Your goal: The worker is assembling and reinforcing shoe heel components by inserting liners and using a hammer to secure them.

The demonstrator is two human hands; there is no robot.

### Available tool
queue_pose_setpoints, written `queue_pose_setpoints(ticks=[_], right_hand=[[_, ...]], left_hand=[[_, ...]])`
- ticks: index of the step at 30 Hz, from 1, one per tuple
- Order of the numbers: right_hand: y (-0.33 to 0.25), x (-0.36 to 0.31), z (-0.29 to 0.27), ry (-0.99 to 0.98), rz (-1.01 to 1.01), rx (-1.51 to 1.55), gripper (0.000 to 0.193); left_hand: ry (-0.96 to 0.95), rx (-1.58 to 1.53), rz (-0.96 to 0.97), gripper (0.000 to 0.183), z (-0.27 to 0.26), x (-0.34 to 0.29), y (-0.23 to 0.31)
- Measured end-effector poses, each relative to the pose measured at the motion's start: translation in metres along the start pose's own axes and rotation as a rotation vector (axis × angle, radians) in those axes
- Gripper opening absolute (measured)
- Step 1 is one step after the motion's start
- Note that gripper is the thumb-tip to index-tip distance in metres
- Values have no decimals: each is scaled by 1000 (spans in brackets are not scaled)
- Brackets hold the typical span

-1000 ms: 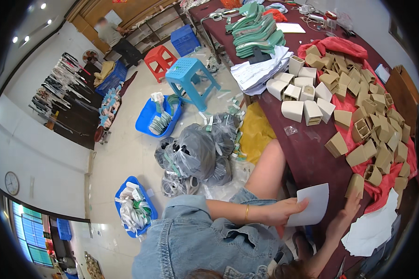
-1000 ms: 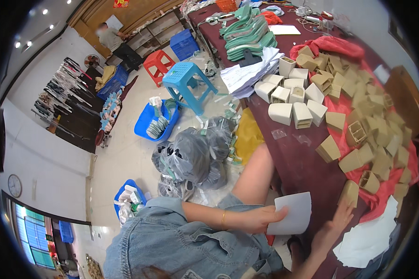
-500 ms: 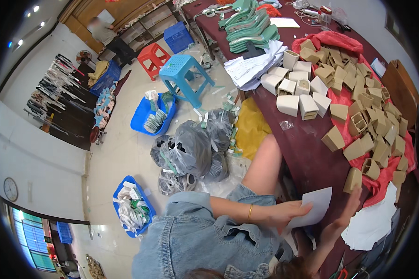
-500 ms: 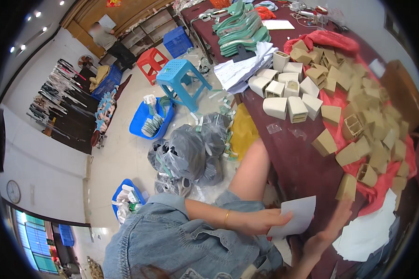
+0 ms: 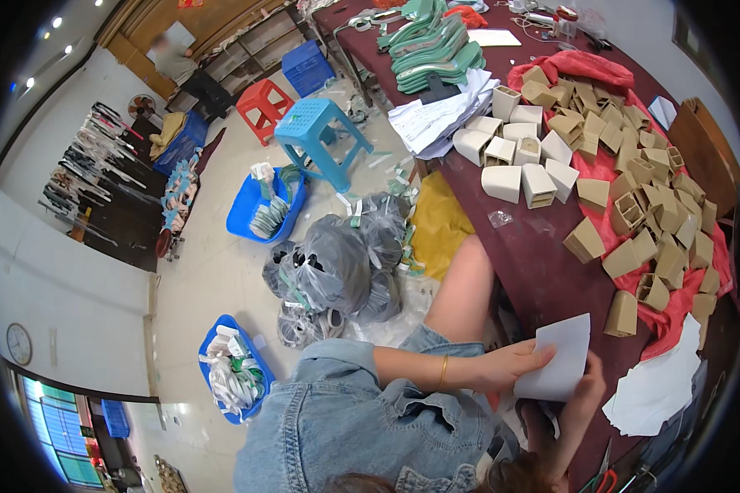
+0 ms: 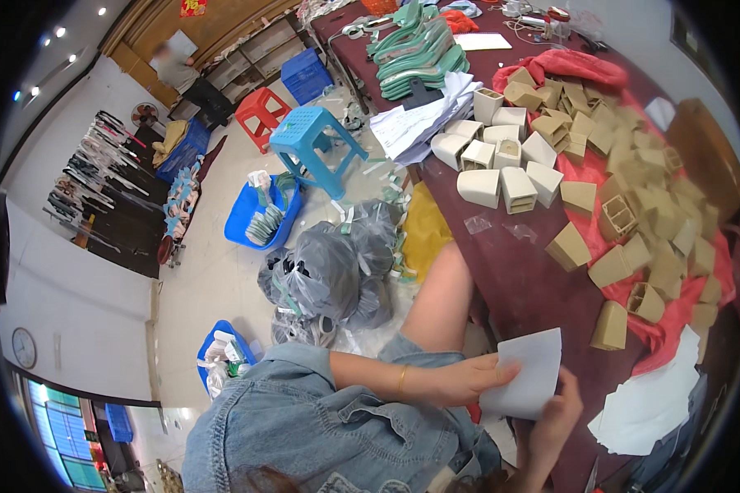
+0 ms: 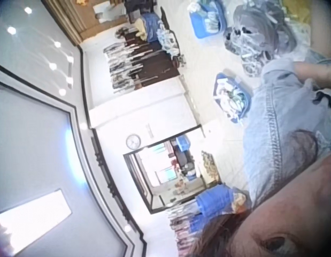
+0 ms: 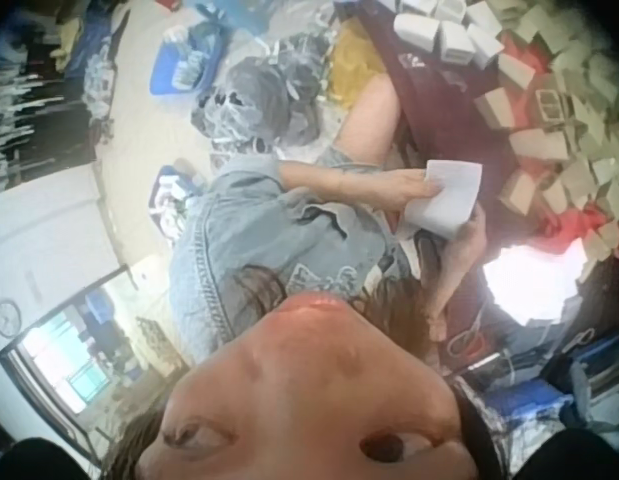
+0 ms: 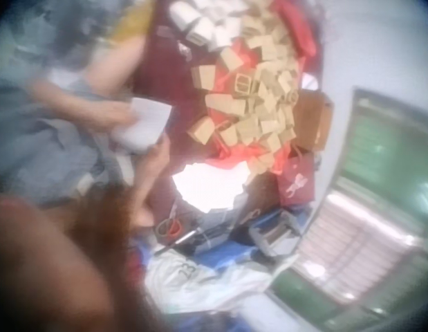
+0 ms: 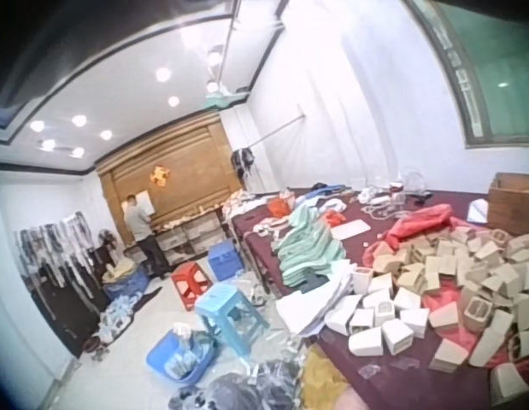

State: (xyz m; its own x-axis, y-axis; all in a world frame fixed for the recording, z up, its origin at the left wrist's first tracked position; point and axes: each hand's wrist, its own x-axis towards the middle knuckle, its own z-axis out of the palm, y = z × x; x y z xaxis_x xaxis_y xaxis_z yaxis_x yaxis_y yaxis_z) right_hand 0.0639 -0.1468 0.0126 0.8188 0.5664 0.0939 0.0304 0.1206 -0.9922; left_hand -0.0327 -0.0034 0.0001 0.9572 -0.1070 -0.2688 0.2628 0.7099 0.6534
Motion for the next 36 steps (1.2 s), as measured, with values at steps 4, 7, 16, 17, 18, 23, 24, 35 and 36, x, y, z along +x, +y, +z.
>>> queue_pose_setpoints(ticks=[4, 7, 16, 17, 18, 23, 24, 35, 36], right_hand=[[12, -16, 5, -80, 55, -152, 48], [19, -25, 7, 5, 64, -141, 40], [-5, -36, 7, -110, 64, -106, 39], [-5, -38, 7, -118, 76, -80, 40], [-2, -37, 5, -116, 74, -80, 40], [1, -28, 12, -108, 167, -159, 39], [0, -27, 15, -111, 168, -159, 39], [-4, -29, 31, -380, 129, -279, 24], [-2, -29, 32, -399, 126, -301, 24]], left_hand=[[175, 110, 217, 42, 3, 12, -1], [216, 269, 524, 40, -6, 20, -6], [452, 134, 464, 21, -27, 37, 40], [449, 73, 475, 28, -38, 38, 40], [393, 176, 388, 41, -46, 32, 45], [175, 599, 421, 55, -39, 38, 12], [150, 687, 441, 54, -31, 39, 7], [397, 436, 321, 60, -23, 59, 2], [422, 510, 362, 60, -28, 61, 3]])
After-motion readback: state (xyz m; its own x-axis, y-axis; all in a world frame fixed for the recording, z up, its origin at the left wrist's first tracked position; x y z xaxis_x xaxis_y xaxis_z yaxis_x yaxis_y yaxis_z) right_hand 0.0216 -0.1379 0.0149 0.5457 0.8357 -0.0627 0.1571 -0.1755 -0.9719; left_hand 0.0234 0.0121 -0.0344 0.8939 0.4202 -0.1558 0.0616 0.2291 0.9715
